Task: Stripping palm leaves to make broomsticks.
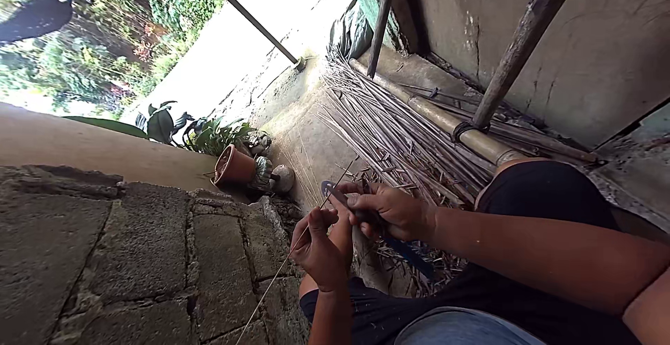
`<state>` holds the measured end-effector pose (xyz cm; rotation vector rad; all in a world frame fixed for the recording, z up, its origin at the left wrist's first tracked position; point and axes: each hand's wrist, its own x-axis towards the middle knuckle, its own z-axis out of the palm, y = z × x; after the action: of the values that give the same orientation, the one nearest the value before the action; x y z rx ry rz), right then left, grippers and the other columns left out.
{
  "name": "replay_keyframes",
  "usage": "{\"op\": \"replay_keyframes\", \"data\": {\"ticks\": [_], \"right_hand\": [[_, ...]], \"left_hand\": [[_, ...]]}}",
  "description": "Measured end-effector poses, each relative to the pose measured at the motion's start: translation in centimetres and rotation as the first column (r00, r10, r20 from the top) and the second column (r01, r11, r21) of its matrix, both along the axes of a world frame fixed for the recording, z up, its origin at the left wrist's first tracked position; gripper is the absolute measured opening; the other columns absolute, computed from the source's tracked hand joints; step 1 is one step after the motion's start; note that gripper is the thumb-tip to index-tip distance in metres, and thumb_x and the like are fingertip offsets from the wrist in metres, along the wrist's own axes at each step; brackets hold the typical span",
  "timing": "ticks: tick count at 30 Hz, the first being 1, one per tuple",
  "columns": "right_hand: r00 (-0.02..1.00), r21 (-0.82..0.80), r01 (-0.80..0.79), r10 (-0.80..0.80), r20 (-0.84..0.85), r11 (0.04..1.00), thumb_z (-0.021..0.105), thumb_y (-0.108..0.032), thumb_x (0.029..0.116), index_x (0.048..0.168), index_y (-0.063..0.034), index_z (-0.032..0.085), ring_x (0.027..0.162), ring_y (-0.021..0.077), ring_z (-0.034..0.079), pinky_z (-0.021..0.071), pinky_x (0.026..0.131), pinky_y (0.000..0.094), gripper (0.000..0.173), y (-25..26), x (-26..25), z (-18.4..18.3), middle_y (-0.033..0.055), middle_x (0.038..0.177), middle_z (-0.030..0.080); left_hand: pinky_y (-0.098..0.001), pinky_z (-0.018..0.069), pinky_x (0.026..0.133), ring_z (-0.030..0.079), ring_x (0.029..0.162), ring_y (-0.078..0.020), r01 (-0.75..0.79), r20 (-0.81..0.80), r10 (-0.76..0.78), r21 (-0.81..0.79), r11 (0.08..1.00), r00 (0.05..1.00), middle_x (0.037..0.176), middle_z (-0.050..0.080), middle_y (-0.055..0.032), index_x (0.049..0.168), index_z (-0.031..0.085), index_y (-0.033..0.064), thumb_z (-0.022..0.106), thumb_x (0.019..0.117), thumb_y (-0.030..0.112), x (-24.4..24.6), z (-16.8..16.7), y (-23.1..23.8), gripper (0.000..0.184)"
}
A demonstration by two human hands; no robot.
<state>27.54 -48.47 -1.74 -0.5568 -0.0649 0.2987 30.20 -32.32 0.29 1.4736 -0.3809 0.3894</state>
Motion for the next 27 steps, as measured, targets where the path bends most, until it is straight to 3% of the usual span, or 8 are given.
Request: {"op": "replay_keyframes", "data": {"ticks": [5, 9, 11, 14, 18, 24, 27], "right_hand": [[0.999, 0.02, 0.02, -0.019, -0.049, 1.0, 0.048, -0.012, 0.1068, 0.136, -0.0064, 0.056, 0.052, 0.0093, 0.058, 0.0503, 0.047, 0.0216, 0.03, -0.8, 0.5, -0.2, 0.0055, 0.076, 0.063], [0.957, 0.057, 0.19, -0.172, -0.235, 0.98, 0.044, -0.012, 0.1089, 0.13, -0.0043, 0.058, 0.05, 0.0084, 0.056, 0.0479, 0.046, 0.02, 0.026, -2.7, 1.5, 0.4, 0.0062, 0.074, 0.063], [0.948, 0.056, 0.235, -0.216, -0.233, 0.97, 0.043, -0.013, 0.1095, 0.133, -0.0053, 0.056, 0.05, 0.0086, 0.057, 0.0492, 0.046, 0.02, 0.028, -3.0, 1.4, 0.7, 0.0068, 0.075, 0.063], [0.979, 0.014, 0.155, -0.152, -0.134, 0.988, 0.047, -0.013, 0.1076, 0.137, -0.0049, 0.052, 0.053, 0.011, 0.059, 0.0518, 0.048, 0.0231, 0.031, -1.8, 0.5, 0.7, 0.0071, 0.076, 0.064], [1.0, -0.003, 0.001, -0.001, 0.0, 1.0, 0.051, -0.013, 0.1061, 0.138, -0.0075, 0.056, 0.053, 0.0104, 0.059, 0.0527, 0.048, 0.0232, 0.033, -0.6, 0.3, -0.2, 0.0065, 0.077, 0.064], [0.933, 0.067, 0.241, -0.213, -0.29, 0.968, 0.043, -0.015, 0.1097, 0.13, -0.0051, 0.056, 0.051, 0.0082, 0.056, 0.0482, 0.046, 0.02, 0.026, -3.1, 2.1, -0.1, 0.0056, 0.075, 0.062], [0.946, 0.059, 0.235, -0.214, -0.242, 0.97, 0.043, -0.014, 0.1094, 0.135, -0.0039, 0.053, 0.051, 0.0094, 0.058, 0.0506, 0.046, 0.0213, 0.029, -2.5, 1.4, 0.2, 0.0067, 0.076, 0.063]], "left_hand": [[-0.033, 0.0651, 0.069, 0.075, 0.07, -0.0182, 0.03, -0.012, -0.03, -0.001, 1.0, 0.999, 0.078, 0.075, -0.009, 0.092, 0.072, 0.0033, 0.061, 0.1024, 0.009, -0.6, 0.1, -0.5, 0.017], [-0.0333, 0.0654, 0.069, 0.075, 0.069, -0.0181, 0.006, -0.005, -0.006, 0.015, 1.0, 1.0, 0.078, 0.076, -0.0083, 0.092, 0.073, 0.003, 0.061, 0.102, 0.009, -0.4, 0.2, -0.5, 0.017], [-0.033, 0.0651, 0.069, 0.075, 0.069, -0.0176, -0.004, -0.007, 0.004, 0.017, 1.0, 1.0, 0.077, 0.075, -0.0078, 0.091, 0.073, 0.0028, 0.06, 0.1023, 0.009, -0.2, 0.1, -0.4, 0.018], [-0.0332, 0.0652, 0.068, 0.075, 0.068, -0.0179, -0.006, -0.03, 0.006, 0.006, 1.0, 1.0, 0.076, 0.075, -0.0085, 0.09, 0.072, 0.0022, 0.06, 0.1024, 0.009, -0.2, 0.1, -0.5, 0.019], [-0.0325, 0.065, 0.066, 0.074, 0.066, -0.0174, 0.012, -0.036, -0.012, -0.002, 1.0, 0.999, 0.075, 0.075, -0.0082, 0.089, 0.072, 0.003, 0.059, 0.1033, 0.011, -0.5, 0.2, -0.9, 0.021], [-0.0324, 0.0648, 0.066, 0.074, 0.065, -0.0166, -0.026, -0.036, 0.026, 0.007, 1.0, 0.999, 0.073, 0.074, -0.0067, 0.087, 0.071, 0.004, 0.058, 0.1033, 0.01, -0.3, 0.3, -0.7, 0.021], [-0.0317, 0.0642, 0.065, 0.072, 0.063, -0.0161, -0.04, -0.045, 0.04, -0.007, 0.999, 0.998, 0.071, 0.073, -0.0066, 0.086, 0.07, 0.0033, 0.058, 0.1028, 0.008, -0.1, 0.4, -0.7, 0.021]]}}
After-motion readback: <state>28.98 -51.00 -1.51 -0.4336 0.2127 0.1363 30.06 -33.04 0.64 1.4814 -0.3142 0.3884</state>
